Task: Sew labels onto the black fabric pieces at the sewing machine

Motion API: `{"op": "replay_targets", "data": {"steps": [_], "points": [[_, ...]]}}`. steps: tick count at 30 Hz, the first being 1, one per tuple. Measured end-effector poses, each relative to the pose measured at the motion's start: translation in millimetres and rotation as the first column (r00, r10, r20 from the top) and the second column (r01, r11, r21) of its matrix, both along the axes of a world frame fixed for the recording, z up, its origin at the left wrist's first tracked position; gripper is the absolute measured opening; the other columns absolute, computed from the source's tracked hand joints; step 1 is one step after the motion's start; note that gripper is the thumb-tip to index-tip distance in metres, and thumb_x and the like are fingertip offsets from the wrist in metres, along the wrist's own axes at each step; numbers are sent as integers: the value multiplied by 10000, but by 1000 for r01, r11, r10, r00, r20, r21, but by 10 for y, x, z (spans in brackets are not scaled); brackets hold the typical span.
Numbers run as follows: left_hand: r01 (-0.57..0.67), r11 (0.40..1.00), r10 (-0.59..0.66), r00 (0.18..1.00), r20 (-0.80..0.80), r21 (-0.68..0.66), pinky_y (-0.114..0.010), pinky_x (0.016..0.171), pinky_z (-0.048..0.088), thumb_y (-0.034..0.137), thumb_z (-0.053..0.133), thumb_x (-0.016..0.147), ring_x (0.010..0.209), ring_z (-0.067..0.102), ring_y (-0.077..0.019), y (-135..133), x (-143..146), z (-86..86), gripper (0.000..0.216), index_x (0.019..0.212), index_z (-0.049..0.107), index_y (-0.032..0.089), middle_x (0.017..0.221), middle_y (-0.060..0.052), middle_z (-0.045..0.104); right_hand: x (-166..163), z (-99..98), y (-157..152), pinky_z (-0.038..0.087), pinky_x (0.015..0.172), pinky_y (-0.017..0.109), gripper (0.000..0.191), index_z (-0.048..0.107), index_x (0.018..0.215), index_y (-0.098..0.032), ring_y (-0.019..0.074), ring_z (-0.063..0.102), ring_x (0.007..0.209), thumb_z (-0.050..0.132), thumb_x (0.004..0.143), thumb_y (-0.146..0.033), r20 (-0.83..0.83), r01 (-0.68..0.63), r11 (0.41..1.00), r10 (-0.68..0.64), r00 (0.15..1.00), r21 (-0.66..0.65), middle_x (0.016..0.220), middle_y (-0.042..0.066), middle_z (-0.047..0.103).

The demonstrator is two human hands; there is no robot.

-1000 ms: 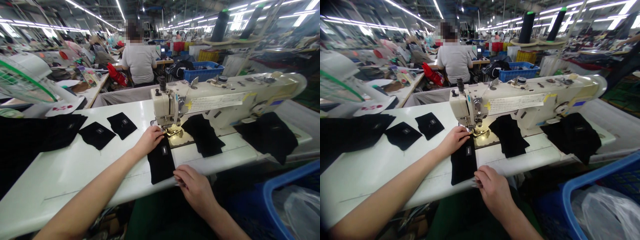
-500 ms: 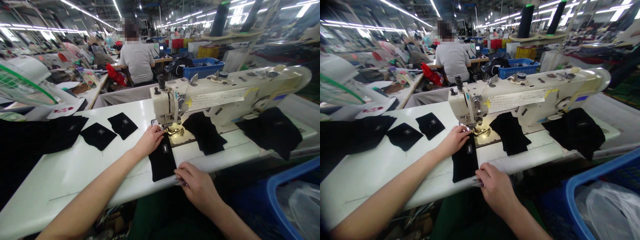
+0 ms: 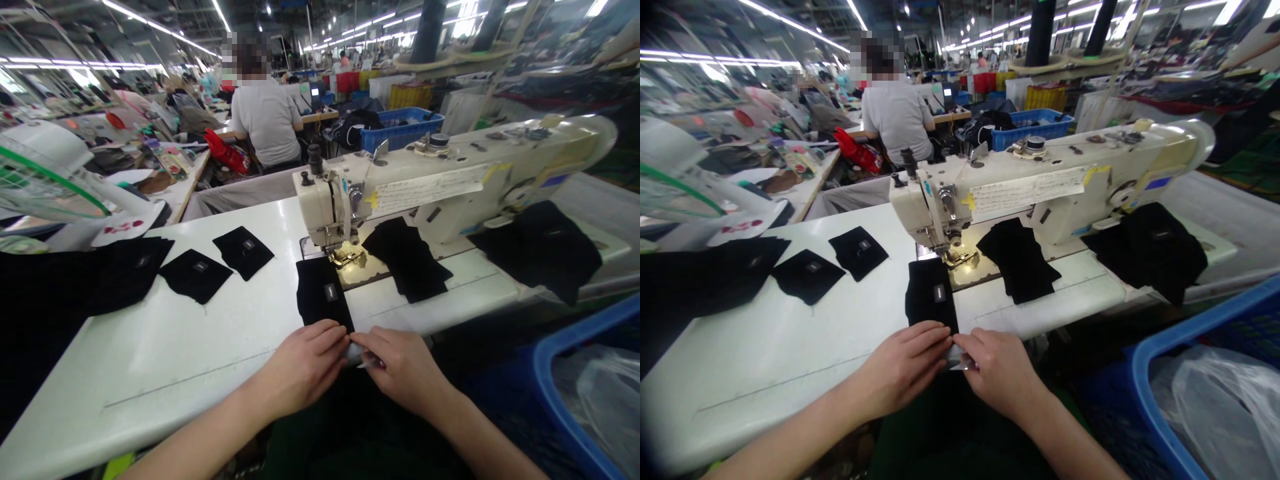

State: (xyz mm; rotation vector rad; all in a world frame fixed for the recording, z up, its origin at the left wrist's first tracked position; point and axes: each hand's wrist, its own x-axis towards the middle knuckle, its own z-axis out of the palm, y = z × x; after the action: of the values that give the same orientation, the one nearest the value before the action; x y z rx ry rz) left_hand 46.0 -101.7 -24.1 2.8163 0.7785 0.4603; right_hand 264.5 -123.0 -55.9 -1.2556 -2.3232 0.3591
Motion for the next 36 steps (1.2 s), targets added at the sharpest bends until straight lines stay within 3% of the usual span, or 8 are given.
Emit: {"op": "replay_targets", "data": {"steps": [5, 10, 19, 25, 32, 36], "points": [[-19, 1000, 19, 1000, 20, 13, -398, 889, 611, 208, 469, 978, 1123, 614, -265, 124, -11, 1, 266, 1178, 632, 142, 1132, -148, 669, -28, 41, 106, 464, 647, 277, 422, 709, 1155, -210, 184, 675, 719, 584, 779, -67, 31, 22, 999, -20, 999, -46, 866, 28, 740], [-21, 1000, 21, 1000, -2, 21, -403, 938, 588, 228, 484, 985, 1130, 604, -267, 281, -28, 10, 269, 1181, 633, 122, 1144, -150, 662, -72, 99, 276, 496, 718, 294, 401, 714, 1180, -231, 205, 707, 807, 591, 821, -102, 77, 64, 992, -55, 995, -112, 949, 32, 764], [-37, 998, 36, 999, 25, 48, -407, 908, 592, 245, 501, 980, 1101, 620, -255, 595, -89, -30, 279, 1191, 659, 153, 1133, -139, 672, -161, 153, 577, 510, 765, 289, 343, 721, 1168, -253, 205, 716, 871, 558, 882, -156, 135, 103, 990, -90, 987, -100, 1013, 44, 771], [-47, 997, 47, 999, 11, 65, -410, 937, 576, 250, 508, 981, 1095, 622, -253, 788, -127, -40, 276, 1168, 680, 142, 1152, -139, 677, -192, 145, 574, 518, 782, 297, 390, 694, 1213, -236, 219, 723, 900, 548, 867, -129, 136, 131, 987, -117, 984, -97, 1049, 54, 771], [-67, 995, 64, 997, 39, 79, -397, 918, 570, 255, 502, 988, 1083, 617, -244, 1026, -174, -85, 273, 1130, 701, 135, 1125, -131, 682, 105, 109, 515, 541, 731, 282, 392, 715, 1139, -213, 199, 730, 835, 559, 806, -78, 18, 252, 968, -252, 967, -9, 1007, 55, 780], [-84, 992, 81, 996, 32, 89, -394, 931, 564, 247, 494, 988, 1069, 627, -240, 1147, -193, -72, 272, 1119, 711, 148, 1117, -128, 681, 396, 116, 535, 554, 716, 304, 351, 731, 1109, -209, 211, 734, 834, 540, 828, -121, -57, 412, 905, -408, 911, 107, 1028, 53, 777]]}}
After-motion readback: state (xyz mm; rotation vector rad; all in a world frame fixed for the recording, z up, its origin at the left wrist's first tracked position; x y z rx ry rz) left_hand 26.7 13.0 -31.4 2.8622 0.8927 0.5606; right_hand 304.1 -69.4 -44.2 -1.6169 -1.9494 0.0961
